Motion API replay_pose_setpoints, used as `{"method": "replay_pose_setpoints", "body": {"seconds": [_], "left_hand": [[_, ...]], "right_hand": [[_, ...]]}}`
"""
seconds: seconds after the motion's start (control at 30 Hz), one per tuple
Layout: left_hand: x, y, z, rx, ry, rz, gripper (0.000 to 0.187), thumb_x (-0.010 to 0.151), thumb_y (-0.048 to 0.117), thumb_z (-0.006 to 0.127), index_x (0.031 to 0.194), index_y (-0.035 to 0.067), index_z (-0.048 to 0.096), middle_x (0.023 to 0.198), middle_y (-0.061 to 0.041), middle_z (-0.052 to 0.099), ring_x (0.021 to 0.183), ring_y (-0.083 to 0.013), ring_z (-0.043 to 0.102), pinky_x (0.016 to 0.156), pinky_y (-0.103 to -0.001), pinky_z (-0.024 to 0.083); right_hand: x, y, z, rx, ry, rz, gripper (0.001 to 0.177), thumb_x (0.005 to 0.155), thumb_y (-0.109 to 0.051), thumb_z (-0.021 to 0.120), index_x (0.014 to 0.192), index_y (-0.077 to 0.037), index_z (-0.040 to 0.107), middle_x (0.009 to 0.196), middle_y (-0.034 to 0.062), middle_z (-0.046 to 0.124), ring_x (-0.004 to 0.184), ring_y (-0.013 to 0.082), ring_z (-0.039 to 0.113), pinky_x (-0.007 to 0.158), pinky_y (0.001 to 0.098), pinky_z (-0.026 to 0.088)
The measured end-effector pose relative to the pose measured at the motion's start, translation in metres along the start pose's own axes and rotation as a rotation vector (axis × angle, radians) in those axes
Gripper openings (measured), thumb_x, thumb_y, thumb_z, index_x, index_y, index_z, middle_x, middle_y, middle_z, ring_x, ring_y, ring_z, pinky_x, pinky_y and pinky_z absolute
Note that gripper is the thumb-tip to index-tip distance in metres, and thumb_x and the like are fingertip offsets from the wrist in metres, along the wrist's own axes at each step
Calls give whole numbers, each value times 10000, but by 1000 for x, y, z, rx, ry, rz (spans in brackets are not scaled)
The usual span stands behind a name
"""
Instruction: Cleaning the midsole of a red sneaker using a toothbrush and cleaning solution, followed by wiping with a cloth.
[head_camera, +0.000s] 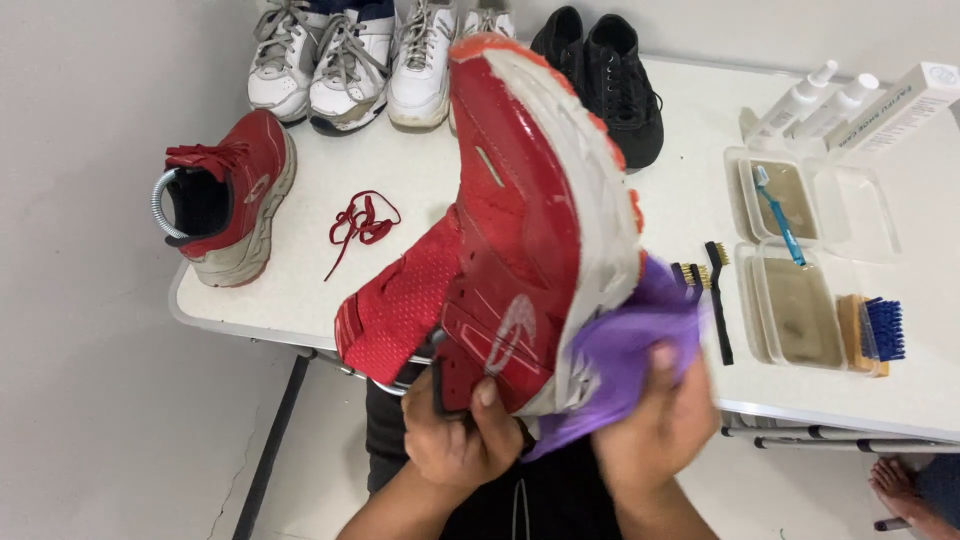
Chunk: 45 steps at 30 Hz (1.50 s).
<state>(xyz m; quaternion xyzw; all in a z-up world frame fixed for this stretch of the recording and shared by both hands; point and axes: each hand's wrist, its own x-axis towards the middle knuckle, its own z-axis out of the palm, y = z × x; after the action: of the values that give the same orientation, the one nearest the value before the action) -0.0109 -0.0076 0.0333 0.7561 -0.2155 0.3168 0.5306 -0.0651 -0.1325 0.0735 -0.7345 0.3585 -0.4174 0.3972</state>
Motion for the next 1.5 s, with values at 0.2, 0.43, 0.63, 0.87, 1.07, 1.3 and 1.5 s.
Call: {"method": "replay_pose_setpoints", "body": {"seconds": [0.2,0.43,0.63,0.87,1.07,1.3,1.5], "left_hand": [[-17,-14,10,98,138,73,343,979,291,548,958,-37,645,828,-123,687,672,-290,701,617,-333,545],[-1,-1,2,-64,-186,422,253,972,185,530,860,-21,626,697,-108,648,541,-272,627,545,-354,484],[-12,-10,8,-19,-47,512,221,910,153,643,852,-60,652,713,-119,679,551,-259,648,534,-349,483],[-9,-16,7,-51,-15,687,137,901,70,655,909,-54,599,726,-115,660,540,-241,609,515,-328,495],[-23,-31,16,13,121,762,152,811,93,692,778,-39,626,689,-117,669,530,-245,640,520,-340,516],[-19,-15,-7,-1,-95,384,263,965,181,540,867,-57,596,713,-141,650,537,-288,621,579,-373,558],[-13,-17,0,-52,-119,587,182,922,105,629,845,-58,602,734,-137,678,558,-293,646,547,-368,561]], "right_hand": [[68,-5,-19,1110,-244,-348,496,1199,-557,511,1589,-252,486,1655,-64,441,1654,184,324,1524,404,197],[73,-70,-9,525,-376,-577,760,1121,-495,403,1658,-21,151,1794,189,155,1748,313,153,1536,452,144],[66,-64,-3,146,-214,-458,495,1113,-396,340,1221,-12,633,661,-39,325,587,96,308,540,301,266],[58,-51,-1,133,-31,-405,482,1137,-392,348,794,-66,439,664,-9,306,631,136,311,588,352,236],[74,9,10,476,10,-246,331,1110,-320,463,815,-169,457,738,-63,411,716,72,380,644,276,314],[82,-41,5,822,-162,-139,187,1019,-243,513,845,-180,544,770,-55,454,728,70,431,664,262,380],[86,-126,-9,1099,-357,-20,208,921,-299,513,797,-137,550,736,-21,444,686,85,438,656,259,420]]}}
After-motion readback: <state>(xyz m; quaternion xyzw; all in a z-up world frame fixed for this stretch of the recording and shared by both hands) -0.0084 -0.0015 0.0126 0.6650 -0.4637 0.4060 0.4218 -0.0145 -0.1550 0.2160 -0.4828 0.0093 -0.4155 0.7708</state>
